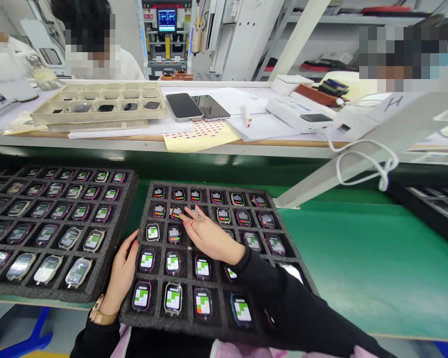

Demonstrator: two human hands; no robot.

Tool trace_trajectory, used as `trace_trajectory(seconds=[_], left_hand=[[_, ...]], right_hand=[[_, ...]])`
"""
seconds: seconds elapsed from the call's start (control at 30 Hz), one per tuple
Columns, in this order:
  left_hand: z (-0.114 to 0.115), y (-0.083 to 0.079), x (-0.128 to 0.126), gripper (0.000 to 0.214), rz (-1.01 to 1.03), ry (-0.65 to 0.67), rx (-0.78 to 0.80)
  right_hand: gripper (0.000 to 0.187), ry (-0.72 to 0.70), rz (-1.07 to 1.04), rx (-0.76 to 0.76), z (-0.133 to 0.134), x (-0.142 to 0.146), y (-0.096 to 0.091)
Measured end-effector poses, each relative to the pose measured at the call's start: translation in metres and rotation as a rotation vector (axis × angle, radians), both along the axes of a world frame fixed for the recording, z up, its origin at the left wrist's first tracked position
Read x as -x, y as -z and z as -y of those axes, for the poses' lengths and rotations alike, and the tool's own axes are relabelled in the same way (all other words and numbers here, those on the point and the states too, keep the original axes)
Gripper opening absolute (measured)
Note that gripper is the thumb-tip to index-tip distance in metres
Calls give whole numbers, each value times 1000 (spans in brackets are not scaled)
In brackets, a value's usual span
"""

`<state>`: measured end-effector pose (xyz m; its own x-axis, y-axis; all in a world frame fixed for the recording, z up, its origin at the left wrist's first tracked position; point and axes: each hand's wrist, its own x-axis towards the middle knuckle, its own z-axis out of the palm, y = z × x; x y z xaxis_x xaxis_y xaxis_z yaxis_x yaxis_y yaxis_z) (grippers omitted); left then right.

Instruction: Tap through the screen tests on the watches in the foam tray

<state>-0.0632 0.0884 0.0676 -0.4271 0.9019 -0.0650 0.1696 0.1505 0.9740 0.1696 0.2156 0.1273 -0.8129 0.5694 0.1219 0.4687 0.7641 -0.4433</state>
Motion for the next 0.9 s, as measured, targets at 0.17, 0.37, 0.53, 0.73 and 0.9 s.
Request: trace_trajectory(seconds=[0.17, 0.37, 0.53, 0.73, 0.9], left_hand=[[0, 1, 1, 48, 10, -10, 10], [-1, 3, 1, 48, 20, -23, 13], [-2, 3, 1, 48, 18, -34, 11], [-2, 2, 1, 48, 19, -37, 11], [-3, 2, 1, 49, 16, -34, 6]], right_hand=[[57, -27, 4, -7, -4, 10, 10], [55, -21, -61, -17, -9, 24, 0], [53, -84, -80, -48, -8, 49, 1], [49, -83, -26, -138, -7, 61, 11], [46, -84, 31, -160, -4, 55, 9]])
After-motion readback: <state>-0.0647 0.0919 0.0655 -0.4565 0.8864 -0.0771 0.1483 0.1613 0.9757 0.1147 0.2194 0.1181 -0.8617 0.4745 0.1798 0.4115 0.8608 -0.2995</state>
